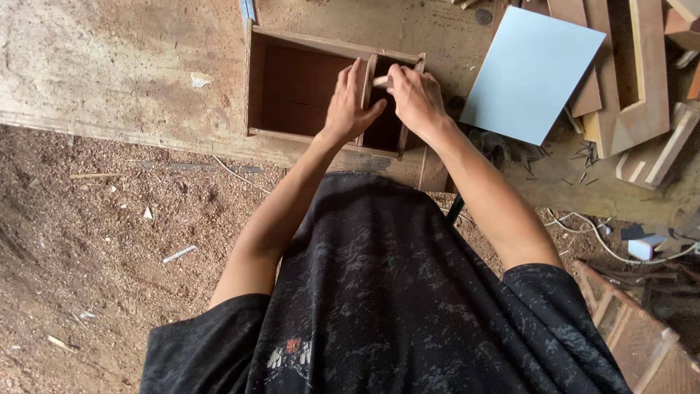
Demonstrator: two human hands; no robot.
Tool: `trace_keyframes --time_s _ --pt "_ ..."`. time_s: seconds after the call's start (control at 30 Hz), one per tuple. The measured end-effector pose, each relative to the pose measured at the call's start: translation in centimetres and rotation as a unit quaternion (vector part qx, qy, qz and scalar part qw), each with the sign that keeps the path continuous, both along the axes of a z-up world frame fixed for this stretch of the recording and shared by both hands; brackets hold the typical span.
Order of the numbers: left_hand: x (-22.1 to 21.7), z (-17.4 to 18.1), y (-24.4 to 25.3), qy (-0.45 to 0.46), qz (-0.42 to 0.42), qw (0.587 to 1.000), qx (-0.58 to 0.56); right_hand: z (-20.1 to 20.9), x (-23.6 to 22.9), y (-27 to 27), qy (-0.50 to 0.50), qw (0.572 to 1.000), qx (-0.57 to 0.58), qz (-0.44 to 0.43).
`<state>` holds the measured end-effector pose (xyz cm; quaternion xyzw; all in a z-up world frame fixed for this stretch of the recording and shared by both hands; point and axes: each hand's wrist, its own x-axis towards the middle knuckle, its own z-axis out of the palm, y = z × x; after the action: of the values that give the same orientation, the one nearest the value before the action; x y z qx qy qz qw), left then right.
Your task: The person saws a small wooden piece to size, then fits it into a wooden box frame. They use a hammer to tap the piece into place and adjust the fit by hand. The person continues to assemble the box by inserting additional wooden pieces and securing them with the hammer.
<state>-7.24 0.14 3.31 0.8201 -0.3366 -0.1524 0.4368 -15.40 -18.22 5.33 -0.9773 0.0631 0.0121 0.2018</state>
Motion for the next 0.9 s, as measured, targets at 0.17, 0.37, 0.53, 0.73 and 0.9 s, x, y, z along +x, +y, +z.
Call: trace_keyframes --time_s 0.17,0.37,0.53,0.73,0.9 --pt "-1.3 -3.2 -2.1 0.077 0.063 0.994 -0.036 1.1 0.7 0.3 -0.026 0.999 -0.022 0.018" --pt "-0.1 -2.3 -2.1 0.157 0.04 0.987 0.02 2.8 1.4 0.5 -0.051 0.996 0.051 0.045" --pt "0.0 -1.9 -1.1 0.157 0.031 0.987 -0.013 4.3 1.8 0.8 0.034 0.995 0.09 0.026" --pt "0.2 -1.6 -1.3 0.176 0.048 0.983 -0.009 5.6 2.0 1.0 0.004 0.997 0.068 0.032" --pt "0.8 -1.2 -1.2 0.178 0.038 0.983 -0.023 5.2 2.1 0.9 0.029 0.997 0.059 0.027"
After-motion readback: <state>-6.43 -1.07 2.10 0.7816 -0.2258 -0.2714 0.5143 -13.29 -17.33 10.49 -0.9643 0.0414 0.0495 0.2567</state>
